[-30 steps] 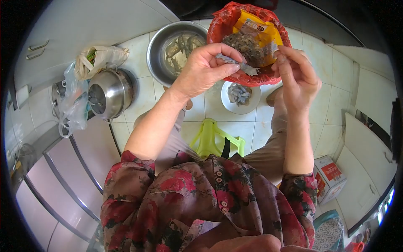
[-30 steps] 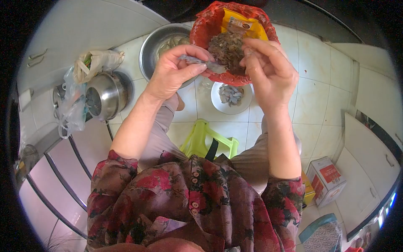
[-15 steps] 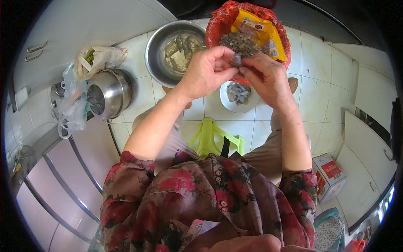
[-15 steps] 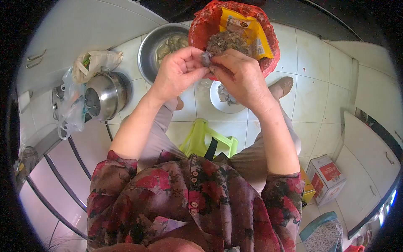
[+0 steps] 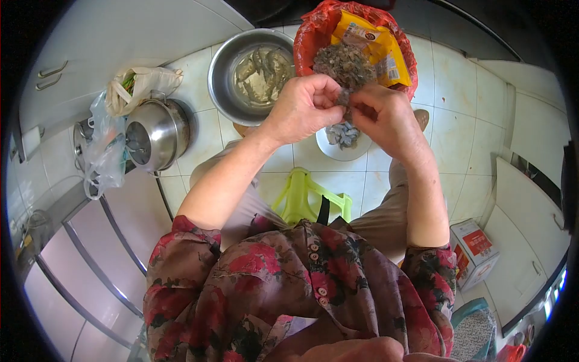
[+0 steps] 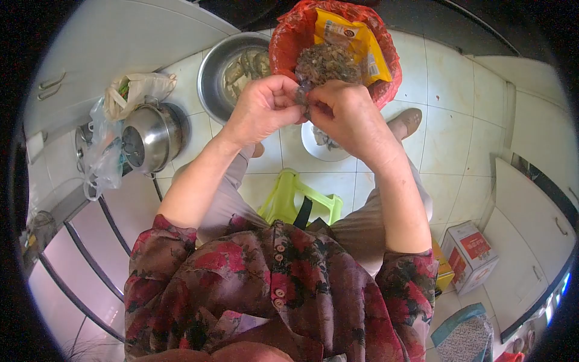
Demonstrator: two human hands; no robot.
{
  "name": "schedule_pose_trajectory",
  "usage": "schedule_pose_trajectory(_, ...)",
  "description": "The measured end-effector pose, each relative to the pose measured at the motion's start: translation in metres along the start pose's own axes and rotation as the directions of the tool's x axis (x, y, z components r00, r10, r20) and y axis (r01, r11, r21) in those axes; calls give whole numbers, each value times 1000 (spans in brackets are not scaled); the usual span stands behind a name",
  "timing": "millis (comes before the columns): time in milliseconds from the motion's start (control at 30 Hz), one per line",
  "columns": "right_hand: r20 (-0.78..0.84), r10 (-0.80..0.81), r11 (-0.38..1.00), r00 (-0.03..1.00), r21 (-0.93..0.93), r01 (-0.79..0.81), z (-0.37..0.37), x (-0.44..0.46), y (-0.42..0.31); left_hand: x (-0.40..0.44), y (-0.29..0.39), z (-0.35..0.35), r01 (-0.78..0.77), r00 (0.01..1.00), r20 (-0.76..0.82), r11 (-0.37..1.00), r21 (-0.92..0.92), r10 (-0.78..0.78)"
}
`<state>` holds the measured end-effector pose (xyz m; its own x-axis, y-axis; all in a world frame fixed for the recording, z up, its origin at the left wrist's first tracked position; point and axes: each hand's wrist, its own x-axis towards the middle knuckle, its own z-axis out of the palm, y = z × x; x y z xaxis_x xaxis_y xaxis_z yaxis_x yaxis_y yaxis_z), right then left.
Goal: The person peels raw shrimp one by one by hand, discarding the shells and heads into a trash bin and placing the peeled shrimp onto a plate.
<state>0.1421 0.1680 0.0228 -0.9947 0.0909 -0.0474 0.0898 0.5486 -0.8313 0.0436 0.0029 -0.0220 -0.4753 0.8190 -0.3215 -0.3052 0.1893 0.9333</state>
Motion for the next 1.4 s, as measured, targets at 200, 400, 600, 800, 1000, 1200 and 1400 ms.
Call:
schedule_pose_trajectory(200,-32,19,996,999,-81,-22,-2,0,11,0,6,-1,7,1000,-17,999,-47,-7)
schedule_pose_trajectory(400,-134,144,960,980,258,-106,-3,4,0,0,11,-5,-18,999,-30,986,-168,13)
schedule_pose_trajectory(600,-143,-1,996,990,87,14,10,4,8,-2,11,-2,-2,1000,6,998,-61,2)
schedule_pose_trajectory(800,-245,-179,972,953,-193,133,5,5,9,3,8,1,-60,997,-63,982,-178,50)
schedule_pose_trajectory(1000,-525,5,1000,851,-1,-6,-8,5,10,0,-26,8,20,999,40,1000,15,-21)
schedule_pose_trajectory(1200,-386,-145,961,911,-274,37,11,19,39,-6,-59,35,-101,991,130,722,685,16)
schedule_pose_trajectory(1400,-413,-29,968,910,-239,-77,14,23,48,-16,43,-48,-38,998,68,924,380,13)
